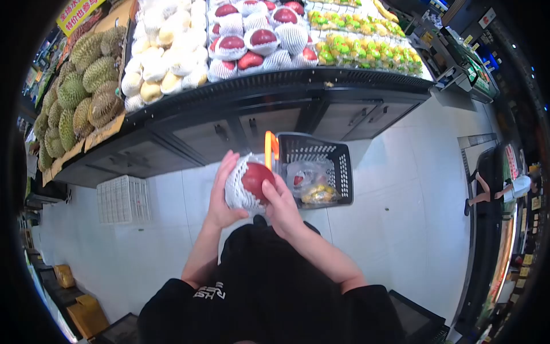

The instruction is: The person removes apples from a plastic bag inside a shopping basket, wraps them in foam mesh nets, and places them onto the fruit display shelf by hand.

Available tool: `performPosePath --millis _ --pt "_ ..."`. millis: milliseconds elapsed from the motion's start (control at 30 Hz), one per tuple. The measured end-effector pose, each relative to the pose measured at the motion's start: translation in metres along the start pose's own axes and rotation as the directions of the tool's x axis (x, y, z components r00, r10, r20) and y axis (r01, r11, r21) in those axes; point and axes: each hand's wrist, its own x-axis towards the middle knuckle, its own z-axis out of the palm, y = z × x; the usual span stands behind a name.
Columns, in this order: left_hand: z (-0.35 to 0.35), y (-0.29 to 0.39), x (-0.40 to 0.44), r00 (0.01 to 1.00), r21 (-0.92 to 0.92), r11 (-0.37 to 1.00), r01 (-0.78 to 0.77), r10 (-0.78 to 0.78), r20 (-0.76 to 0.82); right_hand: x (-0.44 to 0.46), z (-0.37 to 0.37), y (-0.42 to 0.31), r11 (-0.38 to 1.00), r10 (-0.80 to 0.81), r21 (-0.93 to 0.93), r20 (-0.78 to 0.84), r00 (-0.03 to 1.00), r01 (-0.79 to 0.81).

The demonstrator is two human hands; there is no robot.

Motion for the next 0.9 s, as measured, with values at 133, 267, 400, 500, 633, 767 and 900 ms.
performPosePath --millis 133,267,400,500,633,767,900 --pt "0.007 0.006 0.001 0.995 0.133 0.990 0.054 -0.065 0.079 -0.006 -0.013 -0.016 0.996 0.084 -0.002 0.011 0.996 -0.084" --pt "0.026 0.007 -0.009 0.897 -0.520 0.750 0.408 -0.436 0.073 -0.011 -0.042 -0.022 0.949 0.250 -0.196 -0.003 0.968 -0.246" --pt "0.044 -0.002 -0.013 0.825 -0.774 0.520 0.361 -0.565 0.005 -0.013 -0.060 -0.024 0.851 0.079 -0.525 0.142 0.987 0.007" --pt "0.068 -0.015 -0.038 0.629 -0.903 0.212 0.373 -0.773 0.078 -0.018 -0.064 -0.037 0.295 -0.066 -0.929 0.213 0.975 0.223" --pt "0.095 -0.013 -0.044 0.484 -0.941 0.087 0.328 -0.871 0.088 -0.018 -0.071 -0.050 -0.022 -0.009 -0.982 0.188 0.982 0.188" --pt "0.105 -0.010 -0.044 0.467 -0.942 0.095 0.323 -0.881 0.072 -0.009 -0.084 -0.051 0.096 -0.122 -0.914 0.383 0.916 0.395" --pt "0.106 -0.004 -0.040 0.449 -0.958 0.095 0.269 -0.893 0.038 -0.003 -0.086 -0.053 0.172 -0.172 -0.826 0.511 0.842 0.536"
